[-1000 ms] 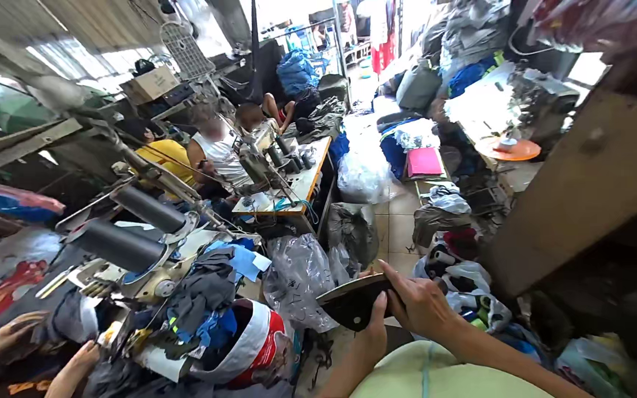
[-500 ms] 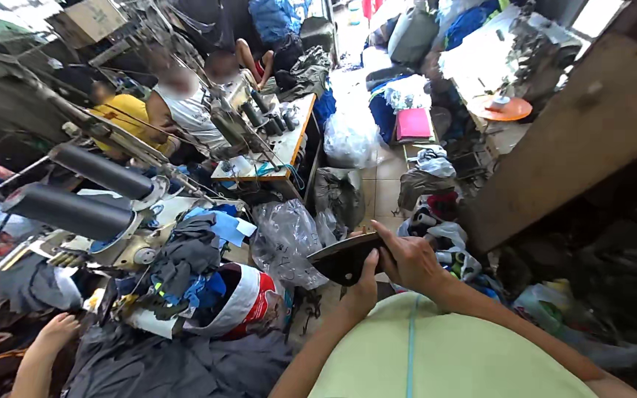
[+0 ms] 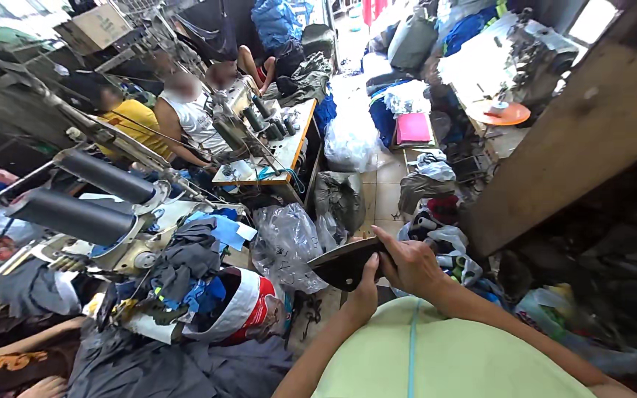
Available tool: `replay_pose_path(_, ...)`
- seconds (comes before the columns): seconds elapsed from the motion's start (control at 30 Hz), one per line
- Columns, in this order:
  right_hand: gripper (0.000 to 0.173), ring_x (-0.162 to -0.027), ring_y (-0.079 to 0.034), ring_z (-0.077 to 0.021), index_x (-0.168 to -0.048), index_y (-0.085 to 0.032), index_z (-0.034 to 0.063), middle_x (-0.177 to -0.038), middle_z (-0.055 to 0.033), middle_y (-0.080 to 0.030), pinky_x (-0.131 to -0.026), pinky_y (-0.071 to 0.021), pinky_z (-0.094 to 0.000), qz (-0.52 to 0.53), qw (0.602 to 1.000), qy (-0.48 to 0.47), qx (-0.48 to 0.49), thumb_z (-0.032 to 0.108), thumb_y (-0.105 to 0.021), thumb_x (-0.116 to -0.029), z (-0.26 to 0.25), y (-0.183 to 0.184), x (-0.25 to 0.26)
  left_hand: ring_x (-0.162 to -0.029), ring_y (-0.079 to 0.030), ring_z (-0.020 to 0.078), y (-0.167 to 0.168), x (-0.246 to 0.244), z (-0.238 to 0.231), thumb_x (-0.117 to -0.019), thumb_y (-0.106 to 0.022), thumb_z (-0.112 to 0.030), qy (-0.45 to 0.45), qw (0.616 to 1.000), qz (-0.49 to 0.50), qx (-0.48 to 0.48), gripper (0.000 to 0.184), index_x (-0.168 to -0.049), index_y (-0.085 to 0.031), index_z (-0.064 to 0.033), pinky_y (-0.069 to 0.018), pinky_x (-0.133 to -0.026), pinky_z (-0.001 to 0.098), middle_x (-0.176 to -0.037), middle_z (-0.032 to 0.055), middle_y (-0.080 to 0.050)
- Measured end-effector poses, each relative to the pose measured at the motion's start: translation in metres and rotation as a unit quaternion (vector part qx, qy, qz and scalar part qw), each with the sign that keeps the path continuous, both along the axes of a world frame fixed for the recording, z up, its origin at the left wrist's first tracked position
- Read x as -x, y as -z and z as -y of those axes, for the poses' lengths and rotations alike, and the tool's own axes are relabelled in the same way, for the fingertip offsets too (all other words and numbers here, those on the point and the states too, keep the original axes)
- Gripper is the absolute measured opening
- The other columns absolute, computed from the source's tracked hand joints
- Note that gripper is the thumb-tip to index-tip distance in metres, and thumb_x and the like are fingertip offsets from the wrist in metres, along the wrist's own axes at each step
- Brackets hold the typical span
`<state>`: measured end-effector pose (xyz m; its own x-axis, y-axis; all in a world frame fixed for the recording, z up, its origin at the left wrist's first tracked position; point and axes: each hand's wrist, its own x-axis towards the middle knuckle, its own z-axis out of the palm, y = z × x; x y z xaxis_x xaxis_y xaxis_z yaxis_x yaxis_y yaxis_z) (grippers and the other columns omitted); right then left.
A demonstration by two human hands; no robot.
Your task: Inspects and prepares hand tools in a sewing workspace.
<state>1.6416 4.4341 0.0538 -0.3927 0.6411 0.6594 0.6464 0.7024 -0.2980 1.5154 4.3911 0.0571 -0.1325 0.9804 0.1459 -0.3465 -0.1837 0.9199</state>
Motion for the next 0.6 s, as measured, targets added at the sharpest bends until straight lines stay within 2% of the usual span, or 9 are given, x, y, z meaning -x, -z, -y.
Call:
replay_pose_path(0.1,0.045,-0.045,-0.059,-0.0231,-0.126,-0.066,-0.0066,-0.057,-0.0073,-0.062,-0.043,-0.0463,-0.0376,0.003,1.000,0.018,-0.020,0.022,-0.046,-0.0975,-0.002,-0.003,-0.003,-0.084,-0.069,-0.0004,-0.005,-0.004,0.003,-0.1018,-0.040,-0.002,0.021,0.998,0.037,0.046,0.027,-0.100,-0.067,-0.0045,-0.0580,-0.082,0.0206,-0.085,-0.0061,-0.073)
replay_pose_path(0.13,0.044,-0.046,-0.060,-0.0241,-0.125,-0.066,-0.0068,-0.057,-0.0080,-0.062,-0.043,-0.0471,-0.0388,0.006,0.999,0.032,-0.026,0.020,-0.048,-0.0961,-0.004,-0.005,-0.006,-0.072,-0.065,-0.0032,-0.005,-0.007,0.003,-0.1029,-0.040,-0.004,0.024,0.996,0.045,0.067,0.029,-0.095,-0.067,-0.0086,-0.0554,-0.071,0.0164,-0.076,-0.0093,-0.070)
replay_pose_path(0.23,0.043,-0.046,-0.062,-0.0265,-0.122,-0.068,-0.0072,-0.057,-0.0102,-0.063,-0.043,-0.0482,-0.0421,-0.026,0.996,0.077,-0.026,0.020,-0.048,-0.0954,-0.015,-0.005,-0.019,-0.051,-0.043,-0.0082,0.001,-0.009,-0.003,-0.1053,-0.038,-0.012,0.086,0.995,0.030,0.045,0.033,-0.082,-0.060,-0.0212,-0.0370,-0.051,0.0113,-0.058,-0.0182,-0.050)
replay_pose_path(0.27,0.042,-0.049,-0.063,-0.0275,-0.122,-0.068,-0.0072,-0.060,-0.0121,-0.065,-0.045,-0.0499,-0.0441,-0.057,0.994,0.092,0.009,0.020,-0.048,-0.0972,-0.018,-0.005,-0.024,-0.051,-0.041,-0.0078,0.005,-0.007,-0.008,-0.1055,-0.041,-0.014,0.117,0.993,0.029,0.017,0.028,-0.084,-0.057,-0.0225,-0.0350,-0.050,0.0118,-0.059,-0.0187,-0.046)
replay_pose_path(0.33,0.040,-0.067,-0.068,-0.0258,-0.129,-0.063,-0.0065,-0.080,-0.0159,-0.071,-0.063,-0.0563,-0.0450,-0.159,0.965,0.113,0.175,0.018,-0.044,-0.1033,-0.021,-0.008,-0.039,-0.053,-0.041,-0.0077,0.009,-0.001,-0.021,-0.1043,-0.042,-0.011,0.177,0.984,0.022,-0.025,0.007,-0.107,-0.044,-0.0173,-0.0365,-0.050,0.0117,-0.066,-0.0175,-0.045)
replay_pose_path(0.37,0.040,-0.065,-0.061,-0.0161,-0.131,-0.061,-0.0062,-0.081,-0.0104,-0.067,-0.064,-0.0531,-0.0357,-0.240,0.928,0.122,0.258,0.018,-0.040,-0.1058,-0.025,-0.011,-0.048,-0.053,-0.041,-0.0076,0.007,0.000,-0.026,-0.1036,-0.042,-0.010,0.189,0.981,0.028,-0.025,0.011,-0.114,-0.041,-0.0147,-0.0367,-0.049,0.0114,-0.067,-0.0169,-0.045)
replay_pose_path(0.4,0.039,-0.056,-0.050,-0.0043,-0.129,-0.058,-0.0055,-0.073,0.0001,-0.057,-0.055,-0.0457,-0.0231,-0.328,0.880,0.126,0.319,0.017,-0.035,-0.1077,-0.030,-0.012,-0.057,-0.053,-0.040,-0.0077,0.004,0.000,-0.029,-0.1040,-0.040,-0.010,0.198,0.979,0.033,-0.018,0.015,-0.119,-0.040,-0.0130,-0.0358,-0.049,0.0110,-0.067,-0.0167,-0.045)
replay_pose_path(0.47,0.041,-0.045,-0.041,0.0027,-0.125,-0.057,-0.0018,-0.062,0.0087,-0.048,-0.045,-0.0395,-0.0146,-0.458,0.791,0.125,0.386,0.020,-0.026,-0.1111,-0.025,-0.014,-0.073,-0.052,-0.037,-0.0074,0.001,0.000,-0.034,-0.1053,-0.032,-0.011,0.218,0.976,0.022,-0.017,0.021,-0.125,-0.039,-0.0113,-0.0336,-0.048,0.0108,-0.069,-0.0159,-0.043)
replay_pose_path(0.6,0.051,-0.050,-0.045,0.0019,-0.135,-0.053,-0.0047,-0.066,0.0084,-0.052,-0.049,-0.0426,-0.0170,-0.420,0.802,0.126,0.406,0.032,-0.028,-0.1089,0.028,-0.013,-0.072,-0.051,-0.037,-0.0062,0.009,-0.004,-0.047,-0.1072,-0.025,-0.010,0.287,0.958,0.021,-0.024,0.029,-0.129,-0.043,-0.0134,-0.0339,-0.046,0.0117,-0.068,-0.0154,-0.044)
